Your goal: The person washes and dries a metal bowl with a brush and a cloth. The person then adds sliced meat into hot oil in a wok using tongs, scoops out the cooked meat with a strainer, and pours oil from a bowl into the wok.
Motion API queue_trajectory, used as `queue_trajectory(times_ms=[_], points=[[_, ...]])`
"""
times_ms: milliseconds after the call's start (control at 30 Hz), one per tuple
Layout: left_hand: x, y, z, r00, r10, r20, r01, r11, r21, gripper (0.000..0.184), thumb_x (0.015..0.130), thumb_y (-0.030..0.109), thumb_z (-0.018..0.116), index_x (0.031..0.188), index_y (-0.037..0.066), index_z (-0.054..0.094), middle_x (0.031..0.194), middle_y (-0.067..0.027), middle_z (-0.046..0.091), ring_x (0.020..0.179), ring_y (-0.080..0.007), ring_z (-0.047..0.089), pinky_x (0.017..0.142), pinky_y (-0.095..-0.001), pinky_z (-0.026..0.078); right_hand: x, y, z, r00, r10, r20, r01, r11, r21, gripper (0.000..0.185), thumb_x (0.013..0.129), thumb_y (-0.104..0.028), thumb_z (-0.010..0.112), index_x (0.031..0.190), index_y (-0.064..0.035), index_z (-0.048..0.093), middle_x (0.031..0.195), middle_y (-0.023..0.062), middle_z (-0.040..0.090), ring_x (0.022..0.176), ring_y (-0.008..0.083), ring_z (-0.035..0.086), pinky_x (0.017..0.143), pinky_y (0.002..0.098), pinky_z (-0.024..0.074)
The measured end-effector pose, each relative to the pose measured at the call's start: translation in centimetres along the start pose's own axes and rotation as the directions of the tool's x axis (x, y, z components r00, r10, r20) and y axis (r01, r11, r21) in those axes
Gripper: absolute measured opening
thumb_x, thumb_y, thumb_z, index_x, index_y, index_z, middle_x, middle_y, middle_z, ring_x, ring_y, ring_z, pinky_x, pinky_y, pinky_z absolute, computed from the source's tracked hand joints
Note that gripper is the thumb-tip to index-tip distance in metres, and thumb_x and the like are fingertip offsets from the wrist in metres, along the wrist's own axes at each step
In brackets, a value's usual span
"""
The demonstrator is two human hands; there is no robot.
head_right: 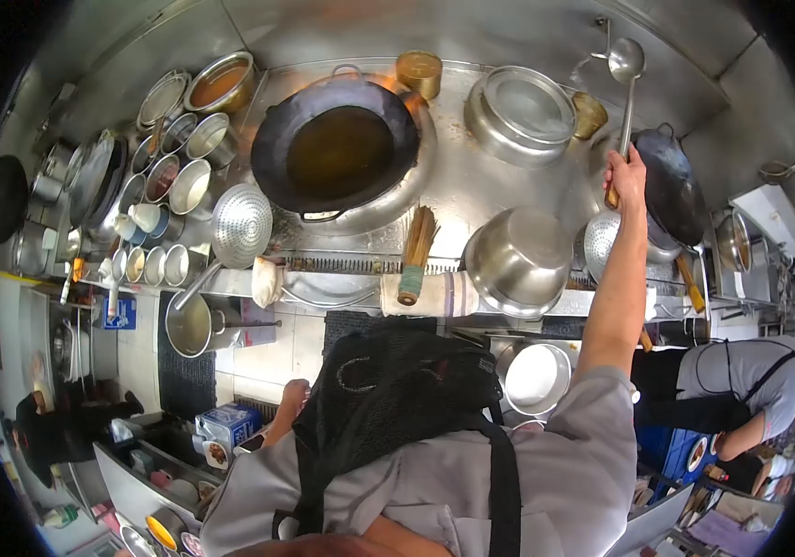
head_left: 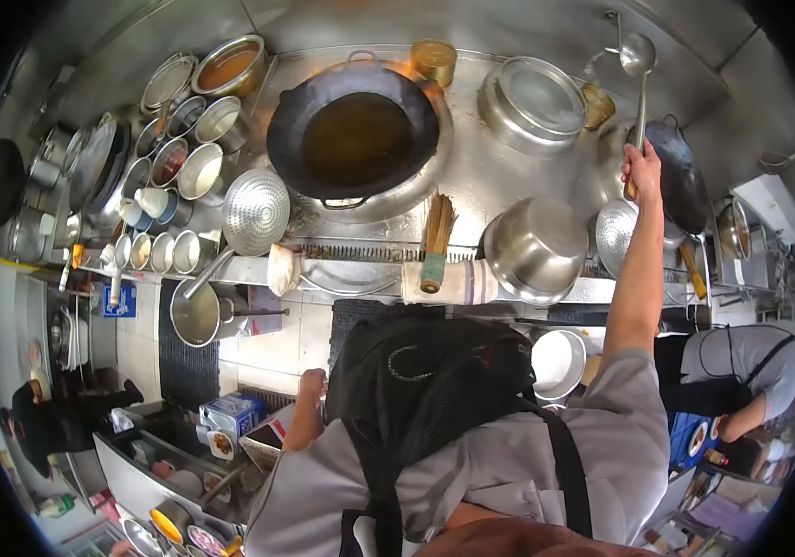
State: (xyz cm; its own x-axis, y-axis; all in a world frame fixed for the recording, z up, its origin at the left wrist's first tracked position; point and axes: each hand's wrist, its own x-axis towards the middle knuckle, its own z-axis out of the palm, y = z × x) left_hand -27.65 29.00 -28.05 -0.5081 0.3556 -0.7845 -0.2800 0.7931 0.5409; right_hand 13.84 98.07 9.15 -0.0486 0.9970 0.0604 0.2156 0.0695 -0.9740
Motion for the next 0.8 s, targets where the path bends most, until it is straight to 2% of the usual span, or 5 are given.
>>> queue_trajectory(times_ms=[67, 300, 367, 633, 800], points=[[-0.4, -2.2, -0.6, 0.876, 0.428, 0.224, -0.483, 0.76, 0.434, 0.021, 0.083, 0.014, 0.054, 0.063, 0.005, 0.055, 0.051, -0.0073, 0.044, 0.039, -0.0192, 0.045, 0.037, -0.0355, 0.037, 0.4, -0.2, 1.0, 1.0, -0.027, 0.012, 0.028, 0.995, -0.091, 0.052, 0.091, -0.01, 0.061, 0.141, -0.0027, 0.047, 0.068, 0.0009, 0.051, 0.049, 0.0101, 0.05, 0.039, 0.0287, 0.0435], [2.0, -3.4, -0.4, 0.998, -0.06, 0.023, 0.062, 0.992, -0.112, 0.017, 0.084, 0.019, 0.059, 0.079, 0.005, 0.067, 0.065, -0.007, 0.057, 0.055, -0.017, 0.058, 0.043, -0.0316, 0.044, -5.1, 2.5, 5.3, 0.985, -0.169, -0.029, 0.139, 0.886, -0.443, 0.061, 0.093, -0.015, 0.061, 0.15, -0.0046, 0.041, 0.07, 0.0041, 0.057, 0.052, 0.0144, 0.053, 0.046, 0.0317, 0.0449], [1.4, -1.0, 0.5, 0.997, -0.07, -0.037, 0.063, 0.985, -0.159, 0.016, 0.085, 0.019, 0.06, 0.087, 0.005, 0.068, 0.069, -0.0058, 0.059, 0.058, -0.016, 0.059, 0.045, -0.0298, 0.045, -6.9, 11.0, 6.7, 0.823, -0.567, 0.011, 0.476, 0.68, -0.559, 0.061, 0.093, -0.013, 0.06, 0.15, -0.004, 0.04, 0.079, 0.0074, 0.063, 0.059, 0.0166, 0.055, 0.055, 0.0319, 0.0463], [1.4, 1.6, -1.0, 0.999, -0.05, 0.005, 0.05, 0.989, -0.138, 0.018, 0.086, 0.017, 0.062, 0.1, 0.007, 0.067, 0.083, -0.0044, 0.062, 0.063, -0.0146, 0.062, 0.046, -0.0252, 0.046, -30.1, 15.1, 16.0, 0.995, 0.07, 0.077, -0.031, 0.906, -0.423, 0.061, 0.091, -0.012, 0.056, 0.15, -0.0035, 0.04, 0.075, 0.0224, 0.064, 0.061, 0.033, 0.061, 0.064, 0.0445, 0.0492], [1.4, 2.0, -3.3, 0.992, -0.122, 0.036, 0.124, 0.989, -0.081, 0.014, 0.085, 0.015, 0.06, 0.094, 0.008, 0.067, 0.08, -0.0033, 0.059, 0.064, -0.0154, 0.062, 0.044, -0.0248, 0.043, -35.7, 20.1, 17.8, 0.988, 0.015, 0.154, 0.075, 0.824, -0.562, 0.063, 0.093, -0.015, 0.055, 0.152, -0.0112, 0.035, 0.103, 0.0297, 0.063, 0.089, 0.048, 0.063, 0.08, 0.0545, 0.0506]])
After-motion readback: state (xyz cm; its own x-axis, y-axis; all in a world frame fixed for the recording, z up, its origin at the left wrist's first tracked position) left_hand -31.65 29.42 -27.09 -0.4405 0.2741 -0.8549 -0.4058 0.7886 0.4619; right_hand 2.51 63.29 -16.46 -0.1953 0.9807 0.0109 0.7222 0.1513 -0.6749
